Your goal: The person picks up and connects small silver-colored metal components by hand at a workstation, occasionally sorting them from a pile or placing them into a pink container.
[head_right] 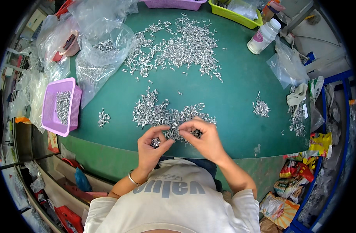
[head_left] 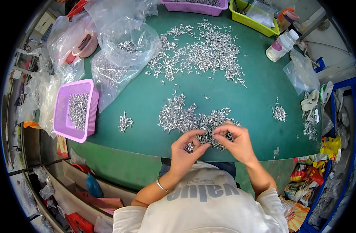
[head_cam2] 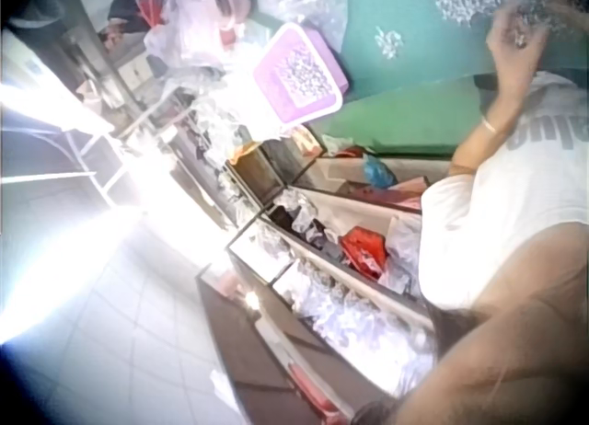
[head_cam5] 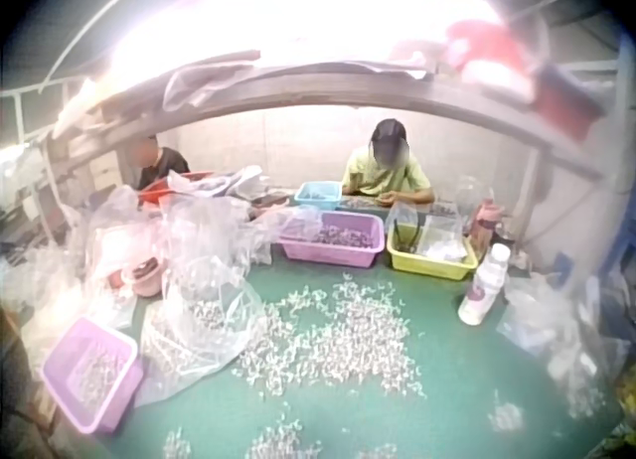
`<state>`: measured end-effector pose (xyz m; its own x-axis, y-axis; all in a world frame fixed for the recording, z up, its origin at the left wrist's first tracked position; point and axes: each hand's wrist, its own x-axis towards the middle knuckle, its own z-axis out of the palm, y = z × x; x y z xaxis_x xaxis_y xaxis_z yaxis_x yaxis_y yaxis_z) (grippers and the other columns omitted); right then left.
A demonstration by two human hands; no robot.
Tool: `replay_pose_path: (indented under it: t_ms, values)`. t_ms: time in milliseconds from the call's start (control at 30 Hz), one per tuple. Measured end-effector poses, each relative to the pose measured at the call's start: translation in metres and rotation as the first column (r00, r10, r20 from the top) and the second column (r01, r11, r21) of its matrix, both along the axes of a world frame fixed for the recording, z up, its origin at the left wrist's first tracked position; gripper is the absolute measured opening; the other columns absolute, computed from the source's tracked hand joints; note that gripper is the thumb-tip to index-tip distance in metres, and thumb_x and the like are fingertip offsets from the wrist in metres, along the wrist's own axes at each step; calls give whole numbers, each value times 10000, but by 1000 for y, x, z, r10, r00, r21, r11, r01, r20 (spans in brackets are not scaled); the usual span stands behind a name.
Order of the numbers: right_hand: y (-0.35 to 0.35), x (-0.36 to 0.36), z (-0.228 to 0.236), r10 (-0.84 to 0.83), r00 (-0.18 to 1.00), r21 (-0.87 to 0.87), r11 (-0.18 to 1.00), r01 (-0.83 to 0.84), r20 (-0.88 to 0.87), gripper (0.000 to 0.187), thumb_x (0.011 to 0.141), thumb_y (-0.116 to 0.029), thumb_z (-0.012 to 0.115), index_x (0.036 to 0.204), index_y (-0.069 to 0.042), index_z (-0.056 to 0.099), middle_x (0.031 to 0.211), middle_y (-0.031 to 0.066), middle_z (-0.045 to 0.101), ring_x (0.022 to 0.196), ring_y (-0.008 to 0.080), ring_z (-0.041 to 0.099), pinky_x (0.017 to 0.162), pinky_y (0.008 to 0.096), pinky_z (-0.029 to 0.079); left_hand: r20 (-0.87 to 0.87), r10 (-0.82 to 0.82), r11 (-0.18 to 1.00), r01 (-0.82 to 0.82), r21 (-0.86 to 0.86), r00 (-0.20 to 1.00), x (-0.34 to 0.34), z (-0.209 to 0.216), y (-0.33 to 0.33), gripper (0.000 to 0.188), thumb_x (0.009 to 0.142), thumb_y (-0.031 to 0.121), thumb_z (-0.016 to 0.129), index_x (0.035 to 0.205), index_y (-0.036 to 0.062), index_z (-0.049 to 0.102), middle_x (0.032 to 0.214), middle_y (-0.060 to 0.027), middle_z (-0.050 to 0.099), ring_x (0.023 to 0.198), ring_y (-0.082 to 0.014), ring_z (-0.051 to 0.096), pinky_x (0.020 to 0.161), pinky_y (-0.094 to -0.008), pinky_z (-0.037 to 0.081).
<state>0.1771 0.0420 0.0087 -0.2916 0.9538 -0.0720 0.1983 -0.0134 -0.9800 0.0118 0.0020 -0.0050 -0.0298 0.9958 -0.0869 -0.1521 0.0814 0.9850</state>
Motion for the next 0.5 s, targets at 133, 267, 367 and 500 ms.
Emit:
replay_pose_path:
  t_ms: [133, 267, 367, 500]
  values:
    - [-9, 1, 5, 48, 998, 115, 992, -53, 51, 126, 703, 15, 653, 827, 0, 643, 727, 64, 604, 684, 142, 537, 622, 257, 431, -156, -60, 995, 72, 74, 986, -1, 5, 2, 178, 692, -33, 670, 865, -8, 637, 584, 24, 457, 551, -34, 392, 521, -181, 321]
    - [-12, 0, 15, 50, 996, 156, 986, -61, 74, 141, 691, 19, 659, 830, -3, 646, 743, 66, 613, 683, 144, 532, 620, 258, 427, -203, -54, 991, 77, 108, 978, -1, 12, 1, 130, 695, -53, 652, 819, -17, 639, 568, 19, 451, 531, -39, 386, 504, -182, 319]
    - [-16, 0, 22, 58, 998, 111, 992, -61, 33, 160, 685, 21, 665, 841, -10, 649, 750, 63, 620, 687, 141, 531, 617, 254, 423, -169, -35, 992, 54, 110, 985, 1, 12, -3, 134, 701, -68, 631, 826, -21, 630, 568, 23, 453, 521, -35, 382, 490, -180, 317]
    - [-22, -1, 23, 29, 998, 60, 998, -26, -51, 175, 681, 23, 670, 849, -18, 650, 753, 61, 627, 700, 144, 536, 611, 252, 418, -111, -2, 994, 14, 105, 994, 1, 15, -6, 146, 697, -82, 616, 832, -27, 622, 573, 26, 459, 518, -28, 381, 480, -177, 315]
